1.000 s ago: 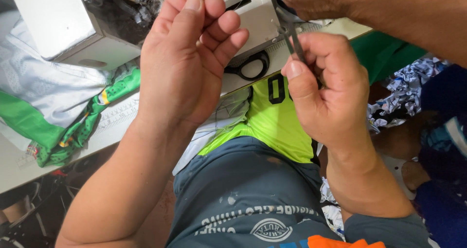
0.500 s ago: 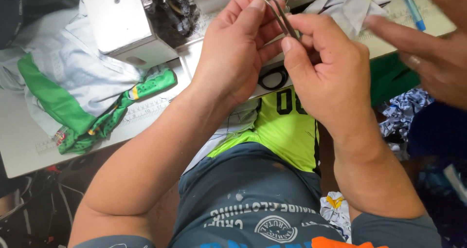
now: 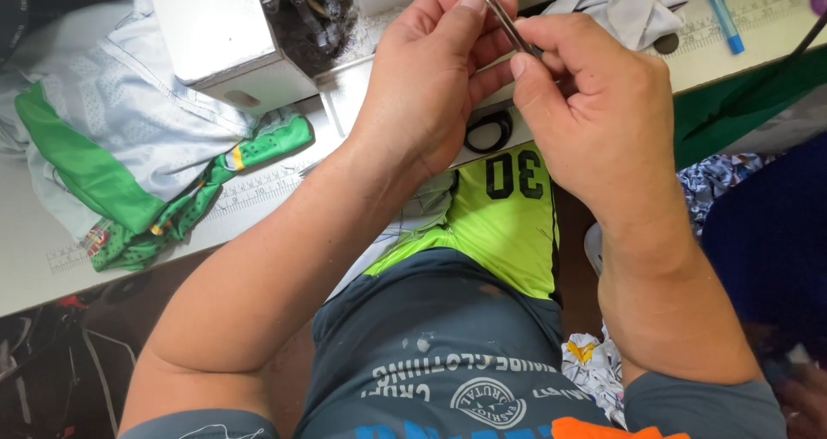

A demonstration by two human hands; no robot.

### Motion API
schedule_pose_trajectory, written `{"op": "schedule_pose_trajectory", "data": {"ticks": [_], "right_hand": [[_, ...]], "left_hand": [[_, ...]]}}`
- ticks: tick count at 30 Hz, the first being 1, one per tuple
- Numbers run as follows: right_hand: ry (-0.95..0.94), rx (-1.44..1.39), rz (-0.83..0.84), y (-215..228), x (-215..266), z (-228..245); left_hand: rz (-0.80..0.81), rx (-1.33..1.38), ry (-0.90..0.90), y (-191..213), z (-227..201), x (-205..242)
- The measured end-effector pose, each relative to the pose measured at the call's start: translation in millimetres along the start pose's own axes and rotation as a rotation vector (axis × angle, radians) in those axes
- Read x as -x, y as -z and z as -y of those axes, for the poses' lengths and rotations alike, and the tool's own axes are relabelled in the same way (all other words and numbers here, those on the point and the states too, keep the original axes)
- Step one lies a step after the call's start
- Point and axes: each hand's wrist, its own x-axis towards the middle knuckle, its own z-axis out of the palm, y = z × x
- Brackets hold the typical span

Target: Threading an industrial sewing machine using tweezers and hands to guide the thread through various points.

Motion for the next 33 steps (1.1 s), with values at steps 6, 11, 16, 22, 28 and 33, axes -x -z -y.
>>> {"op": "schedule_pose_trajectory", "data": {"ticks": [6,11,16,22,28,33], "right_hand": [[-0.002,0.001,0.009,-0.1,-1.0,2.1],[-0.007,0.000,0.005,-1.2,-1.2,-0.4],[0.006,0.014,-0.006,-1.6,-0.1,-1.4],[-0.006,0.023,-0.001,-1.7,-1.1,-1.0],[-0.034,-0.010,0.011,-0.8,-1.8,1.3],[-0.030,0.004,0.011,-1.0,-1.5,3.1]], "left_hand": [[0.019,-0.013,-0.027,-2.6,-0.8,1.5],[0.012,-0.034,-0.029,-3.0,-1.8,1.9],[0.019,-0.013,-0.041,-2.7,0.0,1.3],[0.020,0.002,-0.048,-1.9,2.4,-1.1],[0.011,0.007,-0.035,-1.4,2.2,-1.5],[0.016,0.018,-0.038,-2.2,0.6,-0.5]]}}
